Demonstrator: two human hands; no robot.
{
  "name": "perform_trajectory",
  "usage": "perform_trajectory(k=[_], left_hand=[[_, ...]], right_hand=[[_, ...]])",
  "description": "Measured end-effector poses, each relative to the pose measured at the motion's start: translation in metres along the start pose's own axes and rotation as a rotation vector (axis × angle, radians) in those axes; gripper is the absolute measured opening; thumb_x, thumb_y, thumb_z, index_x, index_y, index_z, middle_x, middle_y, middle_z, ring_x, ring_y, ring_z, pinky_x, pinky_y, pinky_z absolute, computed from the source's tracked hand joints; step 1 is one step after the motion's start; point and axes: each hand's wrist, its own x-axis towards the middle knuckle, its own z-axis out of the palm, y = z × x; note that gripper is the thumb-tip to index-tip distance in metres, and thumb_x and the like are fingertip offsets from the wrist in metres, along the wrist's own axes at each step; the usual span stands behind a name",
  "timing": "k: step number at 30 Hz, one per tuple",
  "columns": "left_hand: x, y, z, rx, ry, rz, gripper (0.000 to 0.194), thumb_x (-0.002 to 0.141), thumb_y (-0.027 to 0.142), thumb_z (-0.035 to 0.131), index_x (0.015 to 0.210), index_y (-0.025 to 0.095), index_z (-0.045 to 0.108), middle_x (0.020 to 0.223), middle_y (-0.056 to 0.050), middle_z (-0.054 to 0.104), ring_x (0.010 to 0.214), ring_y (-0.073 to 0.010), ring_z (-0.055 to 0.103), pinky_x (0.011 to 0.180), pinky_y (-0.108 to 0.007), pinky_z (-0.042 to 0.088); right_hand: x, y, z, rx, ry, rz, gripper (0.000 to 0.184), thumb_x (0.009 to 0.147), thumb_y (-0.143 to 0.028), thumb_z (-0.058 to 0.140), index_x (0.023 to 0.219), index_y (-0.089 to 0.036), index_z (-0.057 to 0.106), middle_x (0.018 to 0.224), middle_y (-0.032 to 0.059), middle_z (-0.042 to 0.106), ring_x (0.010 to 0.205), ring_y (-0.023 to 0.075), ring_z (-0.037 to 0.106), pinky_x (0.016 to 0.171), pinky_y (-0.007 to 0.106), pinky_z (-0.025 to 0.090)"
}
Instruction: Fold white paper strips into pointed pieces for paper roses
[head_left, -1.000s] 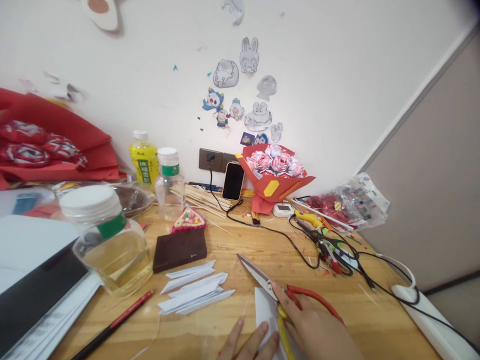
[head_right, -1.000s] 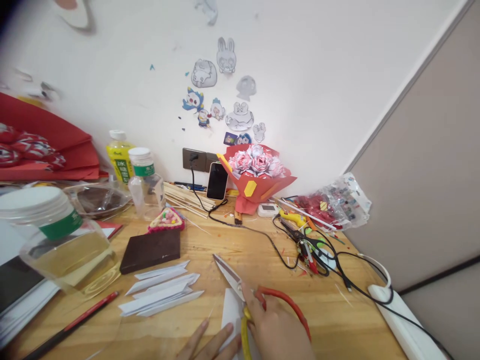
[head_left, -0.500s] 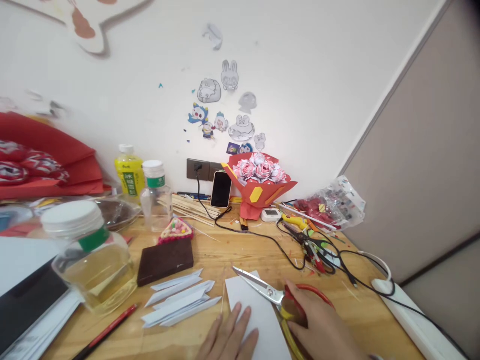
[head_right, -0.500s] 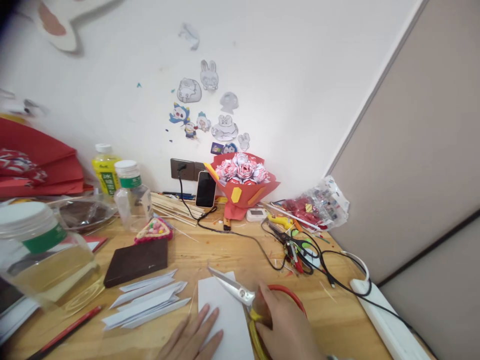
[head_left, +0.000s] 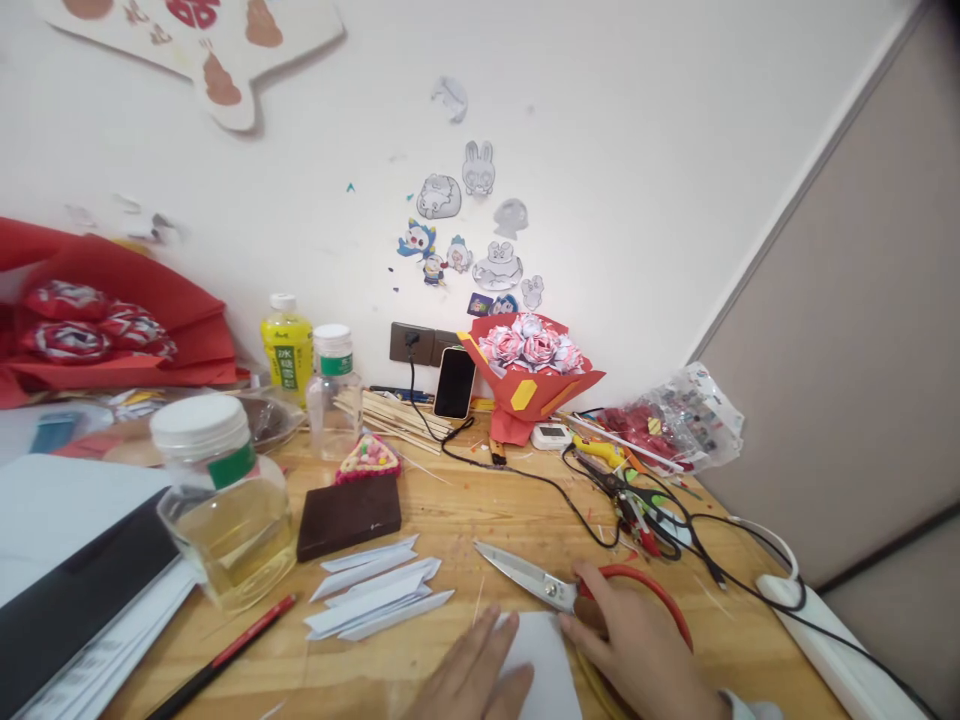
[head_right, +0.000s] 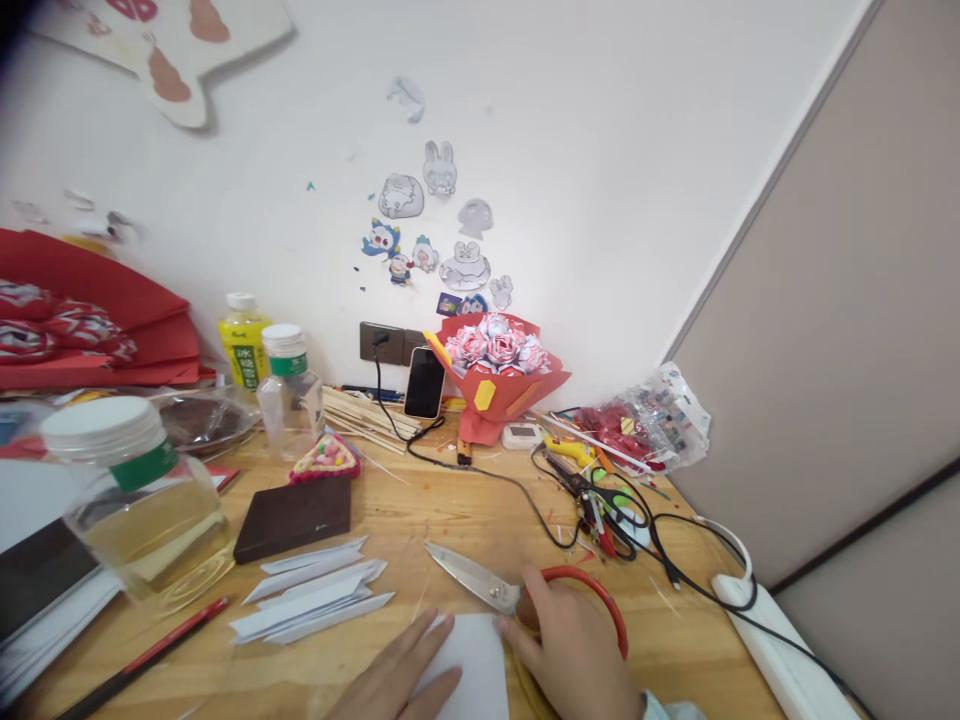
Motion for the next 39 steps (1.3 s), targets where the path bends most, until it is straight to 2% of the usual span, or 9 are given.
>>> perform_trajectory(k=[3,5,7,11,14,20,24,32,39], left_hand=[[0.006,0.001,0.000,0.031,0.004,0.049,0.031,0.083,0.019,0.035,0.112,0.023,0.045,0.115,-0.002,0.054,0.104,-0.0162,0.048,0.083,-0.025,0.042],[0.012,0.003,0.003,0.005,-0.027,0.020,0.035,0.083,0.016,0.034,0.118,0.021,0.038,0.122,-0.003,0.048,0.111,-0.0177,0.042,0.088,-0.028,0.038],[0.017,0.005,0.008,-0.075,-0.085,-0.013,0.043,0.083,0.024,0.035,0.124,0.018,0.028,0.128,-0.006,0.040,0.116,-0.0196,0.034,0.092,-0.030,0.034],[0.026,0.007,0.010,-0.297,-0.287,-0.074,0.080,0.068,0.053,0.044,0.129,0.013,0.013,0.136,-0.011,0.021,0.123,-0.0273,0.017,0.097,-0.041,0.024],[0.033,0.006,0.004,-0.400,-0.385,-0.112,0.083,0.066,0.053,0.046,0.130,0.014,0.009,0.138,-0.011,0.012,0.124,-0.0277,0.009,0.098,-0.043,0.019],[0.043,0.009,-0.003,-0.439,-0.449,-0.229,0.086,0.062,0.047,0.053,0.129,0.012,0.014,0.138,-0.012,0.009,0.124,-0.0289,0.007,0.099,-0.043,0.015],[0.042,0.013,0.000,-0.413,-0.407,-0.246,0.082,0.063,0.050,0.050,0.128,0.012,0.018,0.138,-0.011,0.014,0.124,-0.0285,0.009,0.099,-0.042,0.016],[0.031,0.011,0.009,-0.304,-0.258,-0.084,0.079,0.068,0.059,0.036,0.129,0.011,0.017,0.135,-0.014,0.023,0.123,-0.0290,0.016,0.095,-0.040,0.023],[0.029,0.013,0.017,-0.243,-0.222,-0.056,0.083,0.067,0.063,0.032,0.128,0.009,0.017,0.134,-0.016,0.026,0.122,-0.0306,0.016,0.096,-0.041,0.019]], right_hand=[[0.000,0.001,-0.001,-0.068,-0.043,-0.114,0.020,0.078,-0.036,0.038,0.089,-0.024,0.051,0.066,0.0013,0.063,0.062,0.0172,0.059,0.051,0.022,0.036],[-0.001,0.003,-0.003,-0.104,-0.046,-0.159,0.017,0.078,-0.034,0.040,0.083,-0.023,0.052,0.066,0.0016,0.063,0.061,0.0165,0.059,0.050,0.021,0.034],[-0.003,0.004,-0.004,-0.127,-0.049,-0.192,0.015,0.077,-0.032,0.041,0.081,-0.022,0.052,0.066,0.0017,0.063,0.061,0.0162,0.059,0.050,0.021,0.034],[-0.004,0.002,-0.001,-0.158,-0.074,-0.206,0.015,0.077,-0.032,0.042,0.082,-0.023,0.052,0.065,0.0014,0.063,0.059,0.0159,0.059,0.048,0.021,0.033],[-0.002,-0.001,0.003,-0.202,-0.043,-0.158,0.017,0.078,-0.034,0.040,0.084,-0.023,0.051,0.063,0.0015,0.064,0.055,0.0163,0.060,0.045,0.021,0.032],[0.002,-0.005,0.004,-0.278,-0.004,-0.139,0.017,0.078,-0.035,0.041,0.085,-0.024,0.051,0.058,0.0008,0.063,0.050,0.0165,0.059,0.040,0.021,0.028],[0.002,-0.001,0.001,-0.242,-0.034,-0.169,0.018,0.077,-0.034,0.041,0.089,-0.024,0.050,0.060,0.0010,0.063,0.051,0.0157,0.059,0.041,0.020,0.030],[-0.001,0.002,-0.003,-0.161,-0.106,-0.180,0.018,0.077,-0.032,0.041,0.087,-0.023,0.052,0.064,0.0023,0.063,0.055,0.0164,0.060,0.045,0.020,0.034],[-0.002,0.001,-0.004,-0.151,-0.126,-0.200,0.018,0.077,-0.032,0.040,0.088,-0.022,0.051,0.062,0.0029,0.063,0.054,0.0163,0.059,0.044,0.020,0.033]])
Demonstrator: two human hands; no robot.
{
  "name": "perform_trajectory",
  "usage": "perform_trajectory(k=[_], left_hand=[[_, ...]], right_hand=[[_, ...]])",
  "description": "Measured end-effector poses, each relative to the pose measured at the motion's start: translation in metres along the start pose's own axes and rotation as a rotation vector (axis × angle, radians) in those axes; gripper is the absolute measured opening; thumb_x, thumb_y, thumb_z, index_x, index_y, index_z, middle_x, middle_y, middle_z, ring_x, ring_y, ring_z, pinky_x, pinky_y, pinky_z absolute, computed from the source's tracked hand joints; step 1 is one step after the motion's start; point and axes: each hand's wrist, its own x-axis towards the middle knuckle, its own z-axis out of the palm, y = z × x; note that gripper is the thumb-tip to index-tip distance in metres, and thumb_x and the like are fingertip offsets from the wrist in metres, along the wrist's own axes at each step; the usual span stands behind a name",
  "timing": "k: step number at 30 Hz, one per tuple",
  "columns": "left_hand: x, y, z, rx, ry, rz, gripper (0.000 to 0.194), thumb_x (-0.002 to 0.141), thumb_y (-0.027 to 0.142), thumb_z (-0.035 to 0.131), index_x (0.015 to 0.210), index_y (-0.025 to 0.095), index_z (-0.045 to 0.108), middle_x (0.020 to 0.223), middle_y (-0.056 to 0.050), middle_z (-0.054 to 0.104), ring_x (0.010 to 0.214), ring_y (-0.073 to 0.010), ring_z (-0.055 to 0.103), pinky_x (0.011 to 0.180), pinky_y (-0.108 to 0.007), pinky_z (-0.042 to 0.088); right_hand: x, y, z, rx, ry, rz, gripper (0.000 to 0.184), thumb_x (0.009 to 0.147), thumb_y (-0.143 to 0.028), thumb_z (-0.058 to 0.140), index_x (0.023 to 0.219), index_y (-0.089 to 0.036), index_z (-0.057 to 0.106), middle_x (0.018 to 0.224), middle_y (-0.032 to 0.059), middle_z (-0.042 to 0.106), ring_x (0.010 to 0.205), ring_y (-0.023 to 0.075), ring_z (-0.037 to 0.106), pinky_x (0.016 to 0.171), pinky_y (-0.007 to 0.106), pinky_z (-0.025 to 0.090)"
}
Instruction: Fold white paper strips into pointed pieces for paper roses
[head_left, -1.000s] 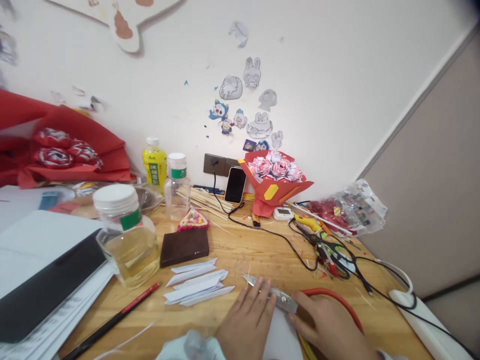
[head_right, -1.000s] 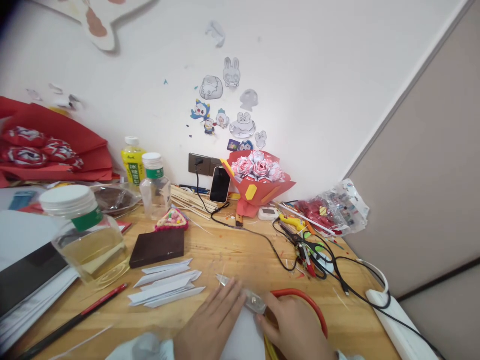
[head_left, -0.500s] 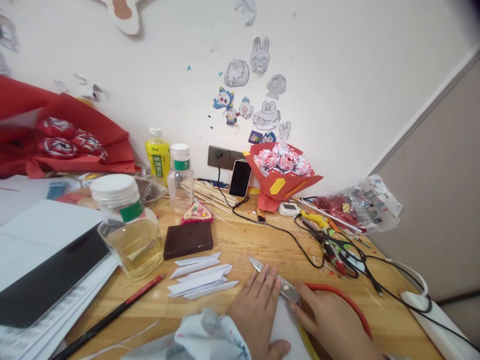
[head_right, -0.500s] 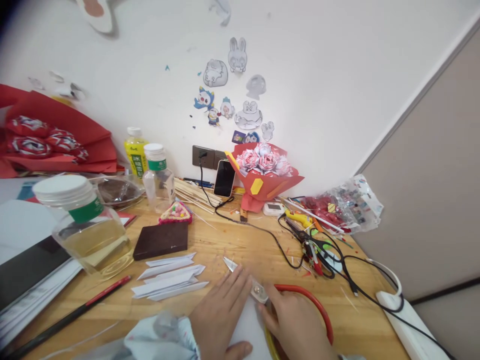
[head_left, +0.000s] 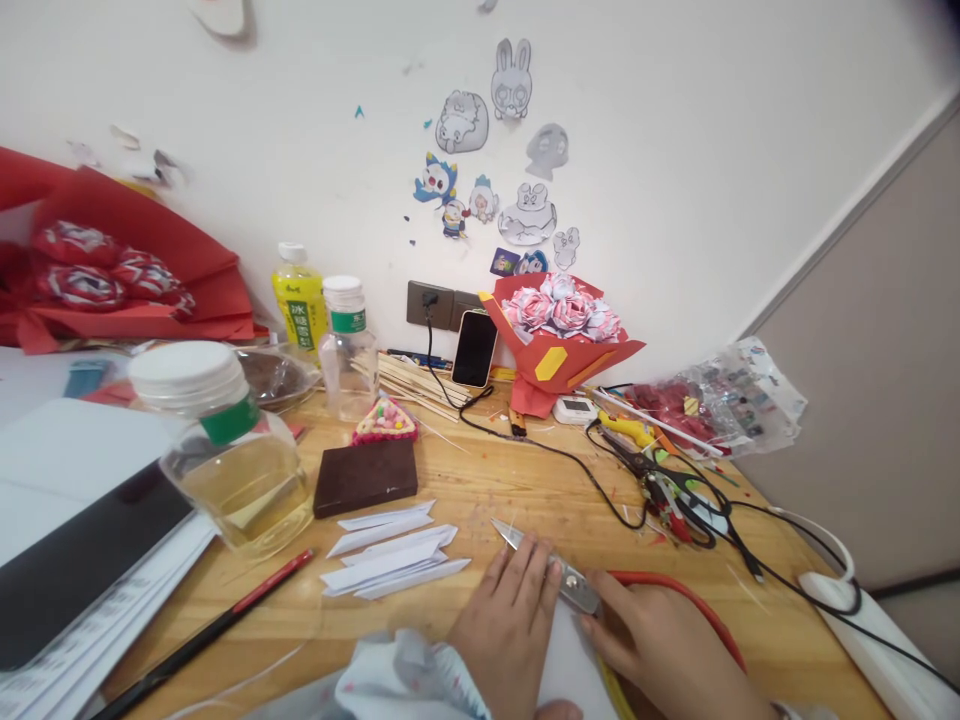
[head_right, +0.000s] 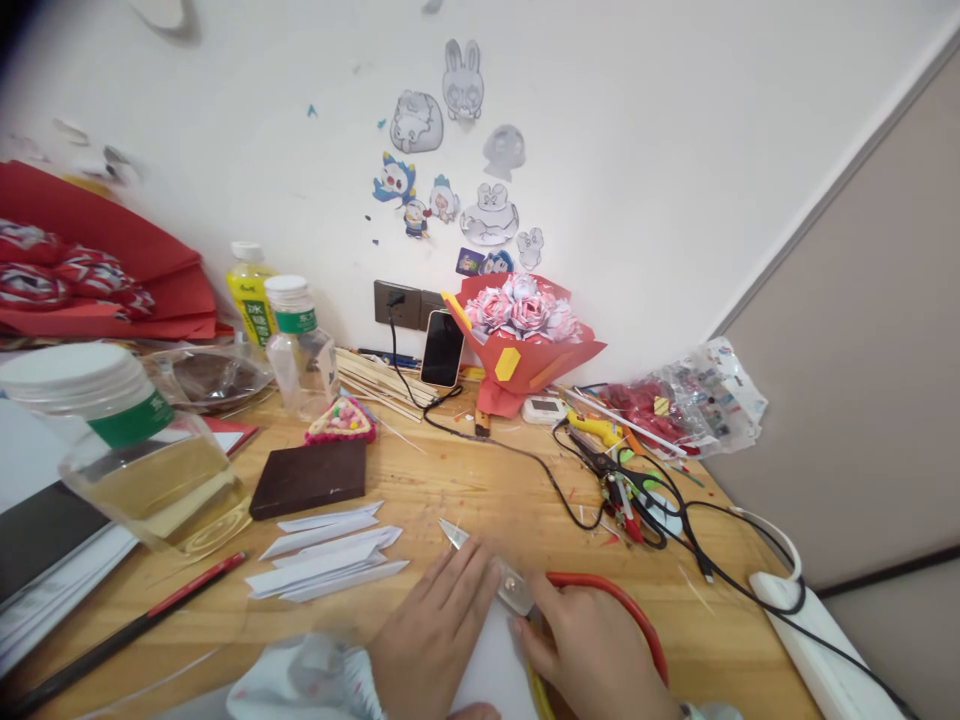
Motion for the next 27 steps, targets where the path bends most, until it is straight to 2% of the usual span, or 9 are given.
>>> perform_trajectory(k=[5,14,20,27], left_hand=[[0.000,0.001,0.005,0.065,0.014,0.017,0.081,0.069,0.061,0.032,0.128,0.008,0.019,0.132,-0.016,0.029,0.122,-0.0299,0.018,0.096,-0.040,0.018],[0.002,0.003,0.011,0.192,0.140,-0.027,0.055,0.079,0.043,0.029,0.125,0.011,0.028,0.127,-0.010,0.039,0.119,-0.0256,0.024,0.094,-0.037,0.021],[0.000,0.007,0.016,0.219,0.172,-0.042,0.055,0.079,0.045,0.026,0.120,0.010,0.035,0.120,-0.010,0.048,0.115,-0.0265,0.030,0.092,-0.039,0.023],[0.000,0.004,0.011,0.194,0.110,-0.003,0.058,0.078,0.046,0.025,0.123,0.009,0.029,0.129,-0.011,0.037,0.121,-0.0265,0.021,0.094,-0.039,0.022]], right_hand=[[0.002,0.002,0.001,-0.002,-0.015,-0.018,0.018,0.078,-0.033,0.039,0.088,-0.023,0.050,0.063,0.0023,0.063,0.054,0.0165,0.059,0.044,0.021,0.032],[0.000,0.006,0.007,-0.045,0.026,-0.069,0.020,0.078,-0.034,0.037,0.088,-0.022,0.049,0.058,0.0022,0.062,0.049,0.0167,0.058,0.042,0.022,0.029],[0.000,0.004,0.007,-0.083,0.045,-0.095,0.015,0.077,-0.031,0.039,0.079,-0.022,0.050,0.057,0.0019,0.062,0.048,0.0155,0.057,0.041,0.021,0.030],[-0.003,0.003,0.011,-0.137,0.069,-0.062,0.018,0.077,-0.032,0.040,0.085,-0.021,0.051,0.057,0.0033,0.063,0.048,0.0164,0.059,0.039,0.020,0.033]])
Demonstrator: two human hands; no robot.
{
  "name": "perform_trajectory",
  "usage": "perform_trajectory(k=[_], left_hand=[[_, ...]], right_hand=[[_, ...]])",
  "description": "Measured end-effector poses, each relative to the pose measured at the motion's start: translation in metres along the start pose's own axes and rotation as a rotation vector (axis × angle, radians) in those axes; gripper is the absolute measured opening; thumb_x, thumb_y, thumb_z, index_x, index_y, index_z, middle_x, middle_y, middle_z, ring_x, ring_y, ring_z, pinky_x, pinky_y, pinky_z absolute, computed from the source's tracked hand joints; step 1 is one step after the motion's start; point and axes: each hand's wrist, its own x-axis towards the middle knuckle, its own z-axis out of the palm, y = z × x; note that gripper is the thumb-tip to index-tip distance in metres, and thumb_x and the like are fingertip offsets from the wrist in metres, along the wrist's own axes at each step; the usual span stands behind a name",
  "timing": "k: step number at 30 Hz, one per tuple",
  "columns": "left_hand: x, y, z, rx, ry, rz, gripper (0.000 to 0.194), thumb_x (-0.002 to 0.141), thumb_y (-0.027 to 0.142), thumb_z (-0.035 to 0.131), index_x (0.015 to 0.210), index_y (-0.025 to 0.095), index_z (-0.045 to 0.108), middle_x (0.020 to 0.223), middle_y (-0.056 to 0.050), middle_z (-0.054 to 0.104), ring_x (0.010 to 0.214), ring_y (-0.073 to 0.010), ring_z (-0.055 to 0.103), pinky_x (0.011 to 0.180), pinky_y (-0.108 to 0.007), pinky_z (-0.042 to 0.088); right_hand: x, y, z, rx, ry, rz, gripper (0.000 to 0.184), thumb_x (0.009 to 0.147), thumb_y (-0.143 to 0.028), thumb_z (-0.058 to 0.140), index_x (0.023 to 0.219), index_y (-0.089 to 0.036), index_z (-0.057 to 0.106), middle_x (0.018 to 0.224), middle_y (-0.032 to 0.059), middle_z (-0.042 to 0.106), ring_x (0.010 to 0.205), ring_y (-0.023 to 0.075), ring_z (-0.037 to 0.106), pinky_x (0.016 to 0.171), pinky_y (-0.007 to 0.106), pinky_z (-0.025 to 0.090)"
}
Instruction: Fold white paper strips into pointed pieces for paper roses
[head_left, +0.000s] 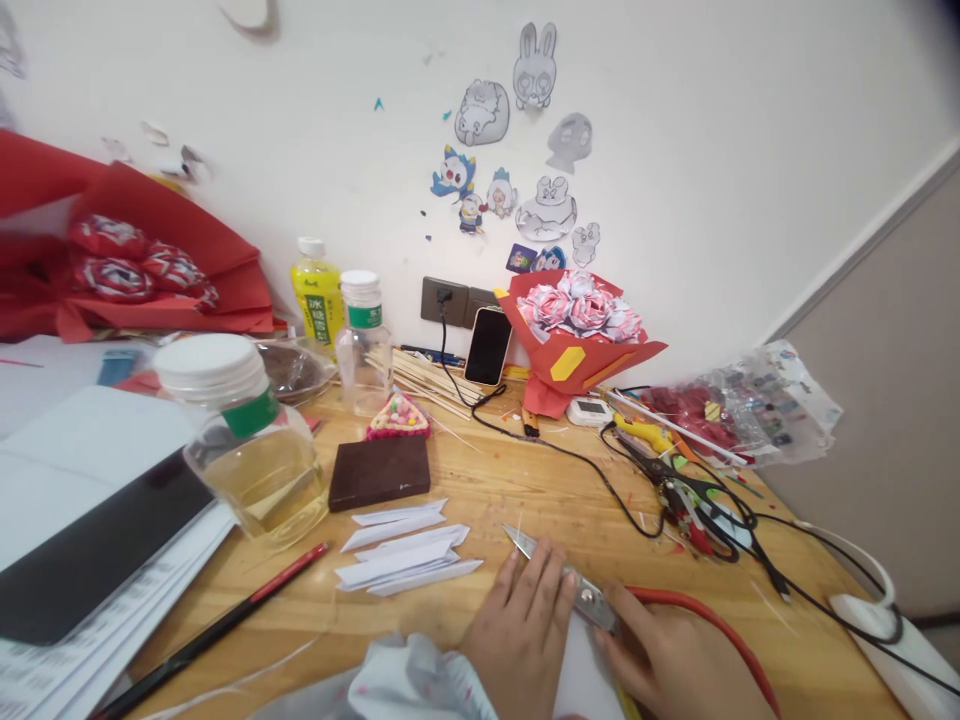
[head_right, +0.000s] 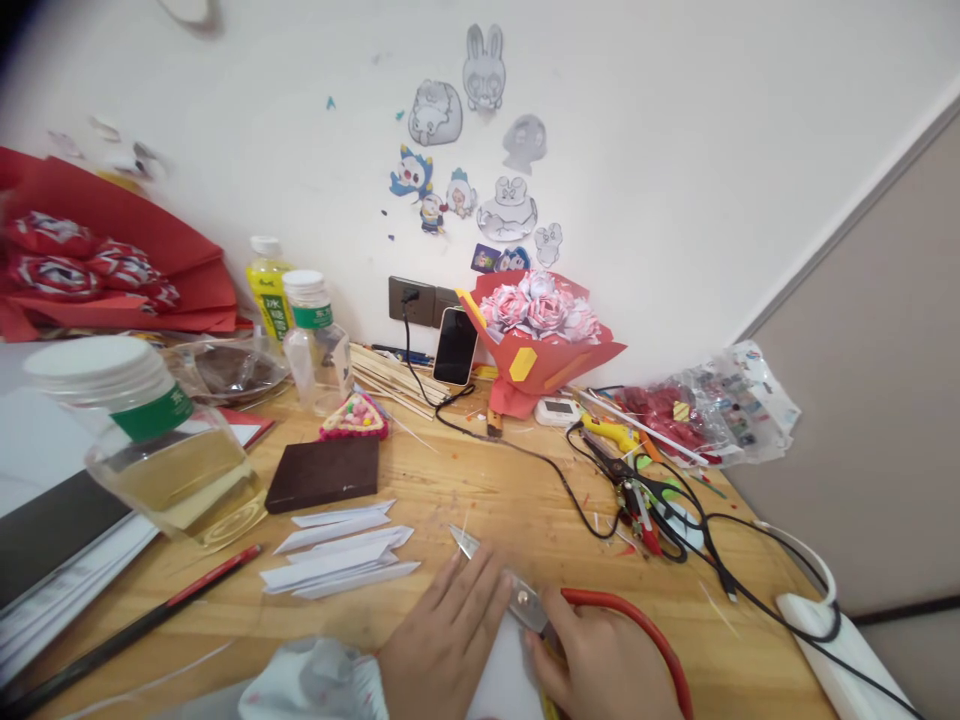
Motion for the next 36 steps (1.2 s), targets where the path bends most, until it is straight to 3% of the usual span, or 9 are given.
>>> perform_trajectory(k=[6,11,15,19,23,29,36], left_hand=[[0.002,-0.001,-0.010,-0.031,-0.050,-0.056,0.070,0.074,0.055,0.028,0.125,0.006,0.026,0.131,-0.014,0.033,0.121,-0.0270,0.022,0.095,-0.035,0.022],[0.003,0.001,-0.010,0.021,-0.032,-0.059,0.049,0.082,0.037,0.028,0.122,0.009,0.032,0.128,-0.010,0.039,0.118,-0.0243,0.028,0.095,-0.034,0.022],[0.004,0.003,-0.010,0.061,-0.010,-0.055,0.045,0.083,0.035,0.029,0.119,0.009,0.036,0.125,-0.009,0.043,0.117,-0.0240,0.032,0.093,-0.033,0.026],[0.004,0.005,-0.013,0.118,0.015,-0.049,0.034,0.084,0.023,0.029,0.112,0.012,0.043,0.117,-0.005,0.052,0.109,-0.0208,0.044,0.088,-0.031,0.033],[0.004,0.005,-0.013,0.138,0.040,-0.026,0.033,0.084,0.022,0.030,0.111,0.011,0.044,0.115,-0.005,0.054,0.107,-0.0212,0.046,0.086,-0.030,0.036],[0.009,0.002,-0.010,0.142,0.087,-0.097,0.030,0.084,0.018,0.029,0.109,0.014,0.045,0.116,-0.002,0.053,0.107,-0.0184,0.046,0.086,-0.030,0.036],[0.007,0.005,-0.015,0.153,0.060,-0.103,0.030,0.083,0.017,0.030,0.108,0.011,0.046,0.114,-0.005,0.055,0.105,-0.0188,0.049,0.085,-0.027,0.037]], right_hand=[[0.004,-0.006,0.000,0.014,-0.016,0.053,0.019,0.078,-0.033,0.039,0.087,-0.021,0.051,0.057,0.0033,0.063,0.048,0.0169,0.059,0.038,0.021,0.033],[0.006,-0.004,-0.003,0.053,-0.021,-0.001,0.021,0.078,-0.032,0.039,0.090,-0.020,0.050,0.057,0.0031,0.063,0.047,0.0158,0.059,0.039,0.020,0.033],[0.005,-0.003,-0.004,0.047,-0.047,0.003,0.020,0.077,-0.031,0.039,0.089,-0.020,0.050,0.057,0.0030,0.063,0.048,0.0164,0.059,0.039,0.021,0.033],[0.003,-0.003,-0.003,0.037,-0.081,-0.018,0.016,0.076,-0.030,0.040,0.085,-0.022,0.051,0.058,0.0025,0.063,0.049,0.0169,0.059,0.041,0.021,0.034],[0.001,-0.004,0.000,0.019,-0.066,-0.010,0.015,0.075,-0.028,0.040,0.084,-0.022,0.050,0.057,0.0023,0.063,0.048,0.0169,0.059,0.040,0.021,0.032],[0.003,-0.008,0.003,0.039,-0.033,0.040,0.012,0.077,-0.028,0.038,0.075,-0.022,0.048,0.052,0.0011,0.062,0.044,0.0158,0.058,0.036,0.022,0.025],[0.007,-0.007,0.002,-0.011,0.024,-0.042,0.008,0.075,-0.027,0.040,0.073,-0.022,0.046,0.050,-0.0012,0.059,0.040,0.0146,0.055,0.037,0.022,0.020]])
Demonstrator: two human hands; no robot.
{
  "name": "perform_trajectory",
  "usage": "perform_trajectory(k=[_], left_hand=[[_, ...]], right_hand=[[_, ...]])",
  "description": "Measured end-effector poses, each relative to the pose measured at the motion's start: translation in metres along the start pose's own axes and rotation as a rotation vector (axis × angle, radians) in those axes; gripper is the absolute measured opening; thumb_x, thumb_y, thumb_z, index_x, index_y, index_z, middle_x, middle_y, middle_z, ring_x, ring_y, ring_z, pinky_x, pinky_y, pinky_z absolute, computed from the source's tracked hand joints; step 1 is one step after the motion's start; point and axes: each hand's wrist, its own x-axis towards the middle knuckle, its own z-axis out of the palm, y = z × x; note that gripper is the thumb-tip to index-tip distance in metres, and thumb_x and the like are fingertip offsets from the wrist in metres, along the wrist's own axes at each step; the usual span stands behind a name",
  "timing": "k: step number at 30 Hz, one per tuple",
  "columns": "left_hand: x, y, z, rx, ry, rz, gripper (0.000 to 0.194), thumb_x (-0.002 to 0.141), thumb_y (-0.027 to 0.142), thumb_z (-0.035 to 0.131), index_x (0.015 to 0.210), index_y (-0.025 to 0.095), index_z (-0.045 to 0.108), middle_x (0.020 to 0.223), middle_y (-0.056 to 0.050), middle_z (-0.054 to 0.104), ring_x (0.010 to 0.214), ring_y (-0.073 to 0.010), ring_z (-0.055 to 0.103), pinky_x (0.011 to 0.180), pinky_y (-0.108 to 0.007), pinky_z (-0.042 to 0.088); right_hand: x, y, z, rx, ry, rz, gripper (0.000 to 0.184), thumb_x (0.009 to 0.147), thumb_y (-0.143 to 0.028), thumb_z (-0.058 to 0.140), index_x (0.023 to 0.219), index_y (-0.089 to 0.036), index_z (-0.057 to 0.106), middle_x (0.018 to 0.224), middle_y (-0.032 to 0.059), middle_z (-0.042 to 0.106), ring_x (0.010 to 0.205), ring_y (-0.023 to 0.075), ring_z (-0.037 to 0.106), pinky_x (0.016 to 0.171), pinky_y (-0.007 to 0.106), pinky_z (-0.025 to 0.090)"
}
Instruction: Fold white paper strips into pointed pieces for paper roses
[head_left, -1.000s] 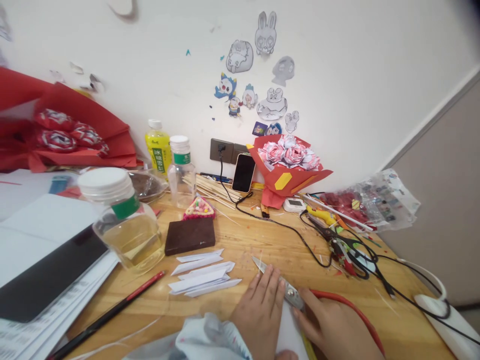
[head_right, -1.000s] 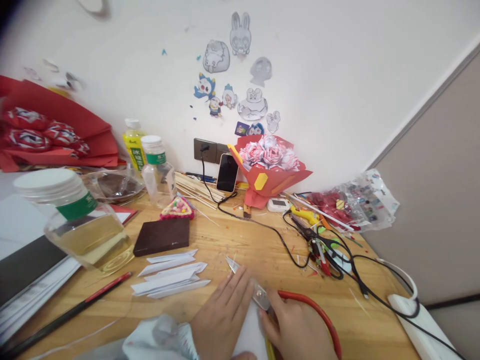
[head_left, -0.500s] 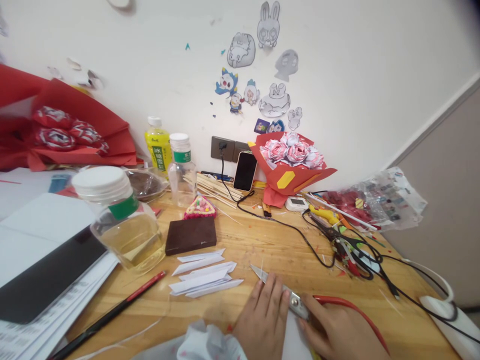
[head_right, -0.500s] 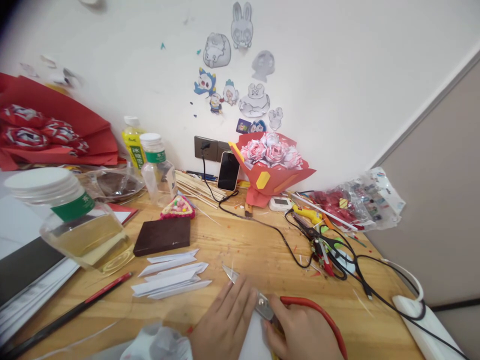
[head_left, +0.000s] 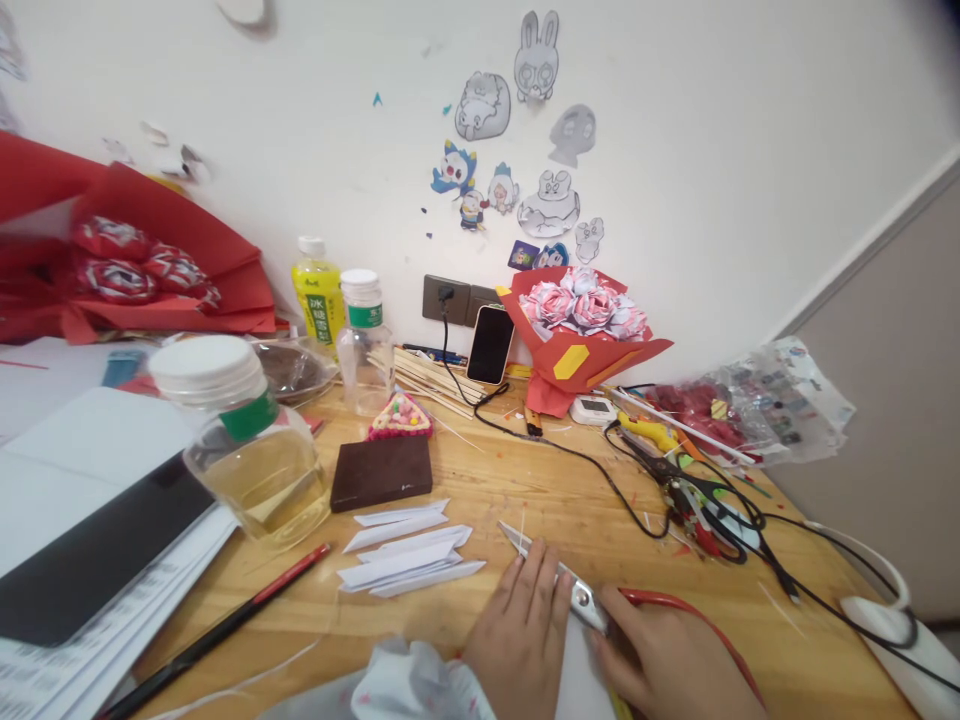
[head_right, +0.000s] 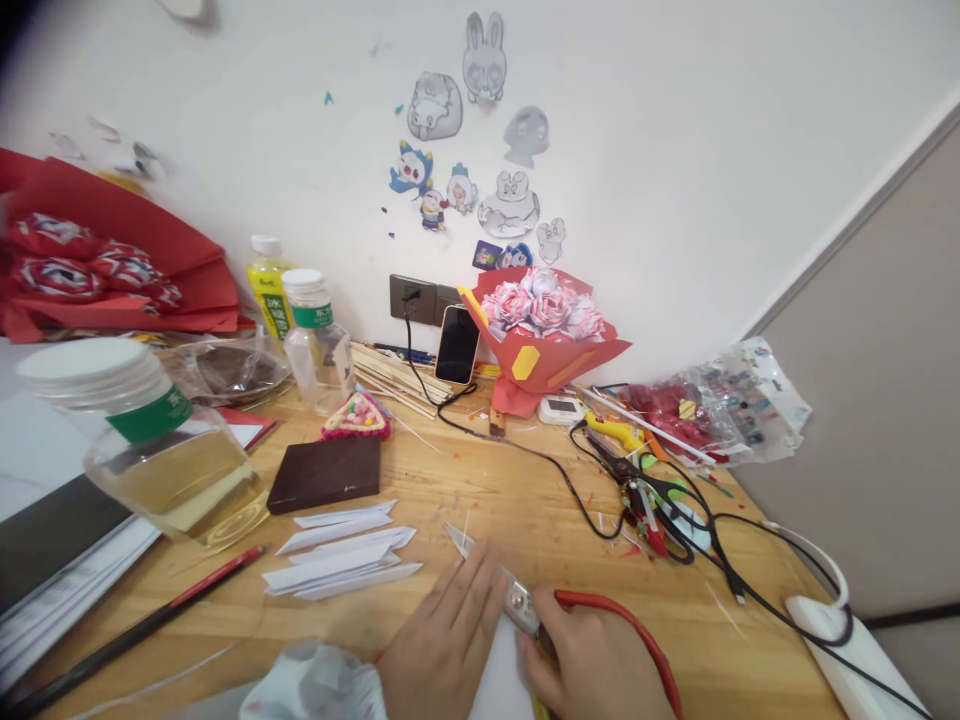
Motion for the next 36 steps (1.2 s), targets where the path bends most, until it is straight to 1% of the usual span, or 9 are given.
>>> perform_trajectory(k=[8,15,18,22,24,26,30,32,36], left_hand=[[0.001,-0.003,-0.004,0.007,-0.049,0.046,0.032,0.083,0.020,0.030,0.110,0.010,0.045,0.114,-0.007,0.055,0.105,-0.0206,0.048,0.085,-0.029,0.034],[-0.003,-0.007,-0.011,0.047,-0.035,0.141,0.031,0.082,0.019,0.032,0.107,0.008,0.046,0.106,-0.010,0.059,0.099,-0.0236,0.053,0.084,-0.033,0.032],[-0.004,-0.005,-0.007,0.031,-0.017,0.112,0.031,0.083,0.021,0.032,0.108,0.009,0.045,0.110,-0.010,0.057,0.103,-0.0240,0.050,0.086,-0.033,0.031],[-0.004,0.000,0.008,-0.016,0.006,-0.009,0.030,0.084,0.018,0.032,0.111,0.013,0.043,0.118,-0.007,0.051,0.110,-0.0208,0.043,0.090,-0.031,0.029],[-0.003,0.000,0.013,-0.070,-0.031,-0.042,0.033,0.084,0.021,0.031,0.115,0.014,0.040,0.123,-0.007,0.046,0.114,-0.0205,0.038,0.092,-0.031,0.028],[-0.001,-0.003,0.014,-0.154,-0.097,-0.036,0.040,0.083,0.028,0.032,0.120,0.013,0.034,0.128,-0.009,0.039,0.119,-0.0226,0.030,0.094,-0.033,0.026],[0.008,-0.011,0.004,-0.355,-0.269,0.027,0.070,0.072,0.048,0.041,0.127,0.010,0.021,0.135,-0.015,0.023,0.123,-0.0287,0.014,0.097,-0.041,0.020],[0.012,-0.013,-0.003,-0.414,-0.345,0.024,0.081,0.066,0.054,0.045,0.128,0.010,0.019,0.135,-0.017,0.020,0.123,-0.0297,0.012,0.098,-0.042,0.018],[0.017,-0.014,-0.009,-0.431,-0.451,-0.059,0.092,0.057,0.059,0.052,0.128,0.011,0.019,0.135,-0.019,0.019,0.123,-0.0309,0.011,0.099,-0.043,0.017]], right_hand=[[0.000,0.001,0.001,-0.025,-0.002,-0.020,0.007,0.074,-0.025,0.040,0.074,-0.022,0.046,0.049,-0.0010,0.060,0.040,0.0150,0.056,0.037,0.023,0.020],[-0.001,-0.003,0.001,-0.006,-0.032,-0.022,0.008,0.071,-0.025,0.042,0.076,-0.024,0.049,0.051,-0.0015,0.061,0.041,0.0152,0.057,0.037,0.023,0.022],[-0.002,-0.003,0.002,0.034,-0.047,0.025,0.008,0.073,-0.027,0.041,0.076,-0.024,0.048,0.054,-0.0014,0.062,0.044,0.0153,0.058,0.037,0.022,0.024],[-0.001,-0.004,0.003,0.090,-0.041,0.103,0.010,0.076,-0.029,0.039,0.076,-0.023,0.047,0.056,-0.0013,0.062,0.049,0.0157,0.060,0.039,0.022,0.028],[0.000,-0.004,0.004,0.108,-0.033,0.130,0.011,0.078,-0.030,0.037,0.079,-0.023,0.047,0.057,-0.0014,0.063,0.050,0.0160,0.060,0.039,0.022,0.028],[0.001,-0.003,0.005,0.105,-0.023,0.153,0.012,0.079,-0.030,0.037,0.081,-0.023,0.047,0.056,-0.0016,0.062,0.049,0.0163,0.060,0.038,0.023,0.027],[0.002,-0.003,0.006,0.065,-0.011,0.206,0.013,0.080,-0.030,0.036,0.080,-0.023,0.047,0.051,-0.0014,0.061,0.044,0.0167,0.058,0.037,0.024,0.023],[0.003,-0.003,0.006,0.049,-0.011,0.206,0.012,0.080,-0.029,0.036,0.080,-0.023,0.047,0.051,-0.0011,0.061,0.043,0.0167,0.058,0.036,0.024,0.021],[0.006,-0.005,0.002,-0.001,-0.018,0.170,0.012,0.079,-0.029,0.037,0.077,-0.024,0.048,0.050,-0.0006,0.061,0.042,0.0169,0.057,0.036,0.024,0.018]])
